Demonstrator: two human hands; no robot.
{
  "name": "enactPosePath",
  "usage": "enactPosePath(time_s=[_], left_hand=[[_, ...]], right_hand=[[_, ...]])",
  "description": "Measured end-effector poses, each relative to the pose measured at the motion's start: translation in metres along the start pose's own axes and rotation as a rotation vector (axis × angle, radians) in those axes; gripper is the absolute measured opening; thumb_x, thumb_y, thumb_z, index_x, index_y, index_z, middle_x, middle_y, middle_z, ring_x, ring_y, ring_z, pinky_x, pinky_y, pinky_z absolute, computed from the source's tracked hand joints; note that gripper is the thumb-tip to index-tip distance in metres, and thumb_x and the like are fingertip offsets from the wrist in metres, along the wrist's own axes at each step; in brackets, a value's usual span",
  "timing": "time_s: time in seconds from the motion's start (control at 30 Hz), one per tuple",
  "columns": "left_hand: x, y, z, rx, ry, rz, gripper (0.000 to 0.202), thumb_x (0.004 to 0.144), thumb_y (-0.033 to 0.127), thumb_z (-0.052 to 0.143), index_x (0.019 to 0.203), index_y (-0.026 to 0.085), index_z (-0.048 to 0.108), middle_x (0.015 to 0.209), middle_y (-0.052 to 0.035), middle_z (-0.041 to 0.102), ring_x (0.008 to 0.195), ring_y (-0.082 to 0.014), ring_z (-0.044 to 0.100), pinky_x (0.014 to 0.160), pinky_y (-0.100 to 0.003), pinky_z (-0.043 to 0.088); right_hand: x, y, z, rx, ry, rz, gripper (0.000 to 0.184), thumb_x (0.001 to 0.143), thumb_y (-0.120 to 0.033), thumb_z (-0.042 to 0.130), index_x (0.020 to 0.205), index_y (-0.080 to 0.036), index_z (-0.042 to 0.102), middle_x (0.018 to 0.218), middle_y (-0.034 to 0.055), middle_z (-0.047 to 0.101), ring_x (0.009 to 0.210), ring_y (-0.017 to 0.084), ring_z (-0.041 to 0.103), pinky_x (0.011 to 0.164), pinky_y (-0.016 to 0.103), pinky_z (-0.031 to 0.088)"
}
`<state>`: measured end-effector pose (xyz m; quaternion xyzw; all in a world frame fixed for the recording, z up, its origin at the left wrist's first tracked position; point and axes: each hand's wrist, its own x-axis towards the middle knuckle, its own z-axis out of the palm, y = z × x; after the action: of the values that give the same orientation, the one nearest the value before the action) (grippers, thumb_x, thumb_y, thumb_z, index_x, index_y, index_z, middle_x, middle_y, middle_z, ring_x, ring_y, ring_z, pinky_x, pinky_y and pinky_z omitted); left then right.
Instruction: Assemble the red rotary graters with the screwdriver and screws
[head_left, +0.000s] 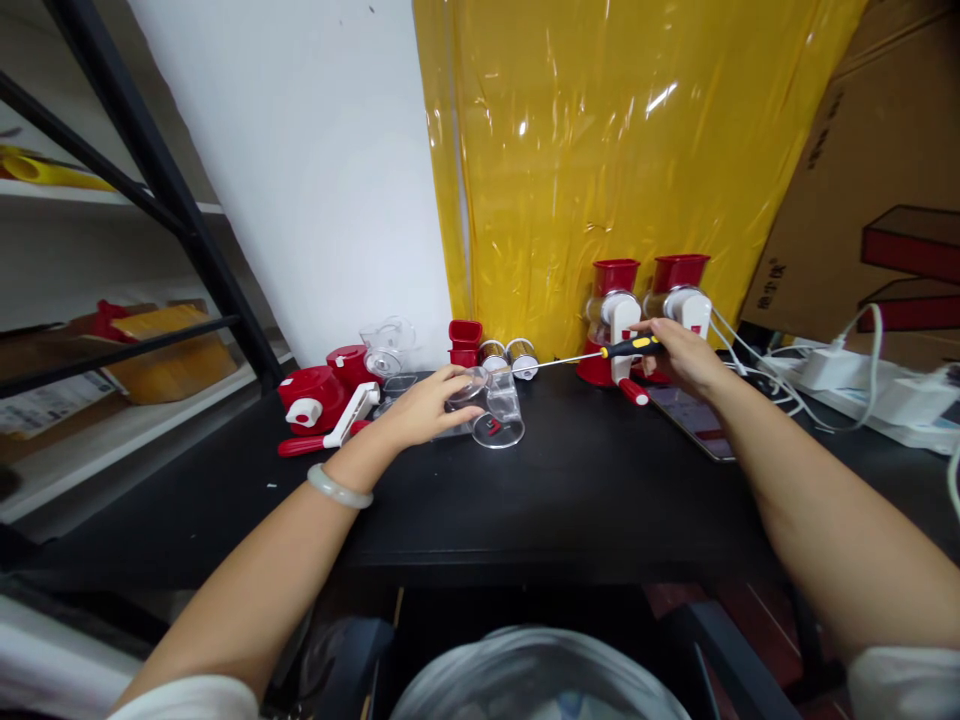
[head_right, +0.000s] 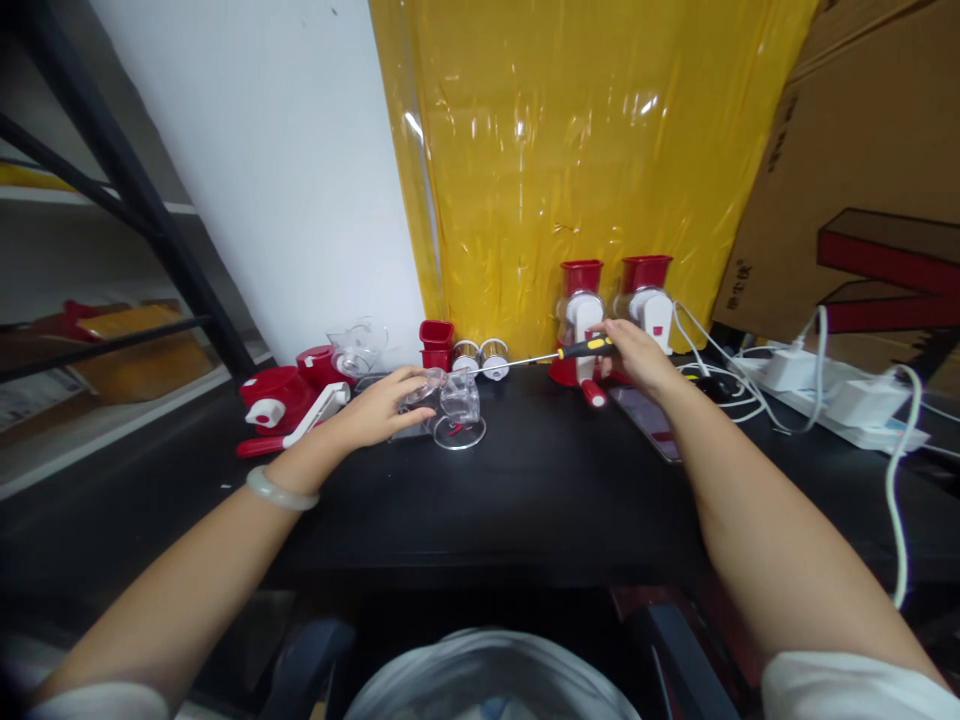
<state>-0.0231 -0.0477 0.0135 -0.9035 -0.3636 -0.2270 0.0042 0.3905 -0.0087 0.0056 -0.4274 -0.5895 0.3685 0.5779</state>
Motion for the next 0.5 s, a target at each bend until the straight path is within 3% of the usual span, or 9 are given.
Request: enactPosePath(time_s=[0.13, 0.23, 0.33, 0.5], left_hand=[[0.0001, 0.0017, -0.0009, -0.01, 0.002, 0.005, 0.048, 0.093, 0.055, 0.053, 0.132, 0.027, 0.058, 0.132, -0.0098, 0.055, 0.115, -0.026, 0.059, 0.103, -0.044, 0.046], [0.0, 0.0016, -0.0008, -0.009, 0.0, -0.005, 0.049, 0.093, 0.056, 0.053, 0.132, 0.027, 0.058, 0.131, -0.0097, 0.055, 0.114, -0.026, 0.059, 0.102, -0.044, 0.046], [0.0, 0.0006, -0.0002, -0.001, -0.007, -0.01, 0.049, 0.093, 0.056, 0.053, 0.132, 0.026, 0.058, 0.13, -0.0097, 0.056, 0.113, -0.0256, 0.06, 0.102, -0.043, 0.047], [0.0003, 0.0003, 0.0, -0.002, 0.0, 0.002, 0.049, 0.093, 0.056, 0.053, 0.132, 0.026, 0.058, 0.131, -0.01, 0.055, 0.115, -0.0261, 0.059, 0.103, -0.044, 0.046]], right_hand=[[0.0006, -0.0023, 0.0021, 0.07, 0.021, 0.068, 0.026, 0.09, -0.045, 0.049, 0.1, -0.024, 0.06, 0.062, 0.0009, 0.06, 0.051, 0.017, 0.059, 0.054, 0.034, 0.053], [0.0026, -0.0029, 0.0021, 0.144, 0.021, 0.127, 0.017, 0.084, -0.03, 0.052, 0.099, -0.024, 0.058, 0.073, 0.0015, 0.064, 0.057, 0.017, 0.063, 0.056, 0.034, 0.055], [0.0036, -0.0026, 0.0016, 0.158, 0.012, 0.114, 0.021, 0.078, -0.023, 0.055, 0.099, -0.026, 0.059, 0.074, 0.0, 0.064, 0.059, 0.017, 0.064, 0.057, 0.034, 0.056], [0.0036, 0.0024, 0.0008, 0.065, 0.017, 0.03, 0.018, 0.084, -0.042, 0.06, 0.093, -0.027, 0.061, 0.062, -0.0012, 0.058, 0.049, 0.016, 0.057, 0.055, 0.035, 0.055]])
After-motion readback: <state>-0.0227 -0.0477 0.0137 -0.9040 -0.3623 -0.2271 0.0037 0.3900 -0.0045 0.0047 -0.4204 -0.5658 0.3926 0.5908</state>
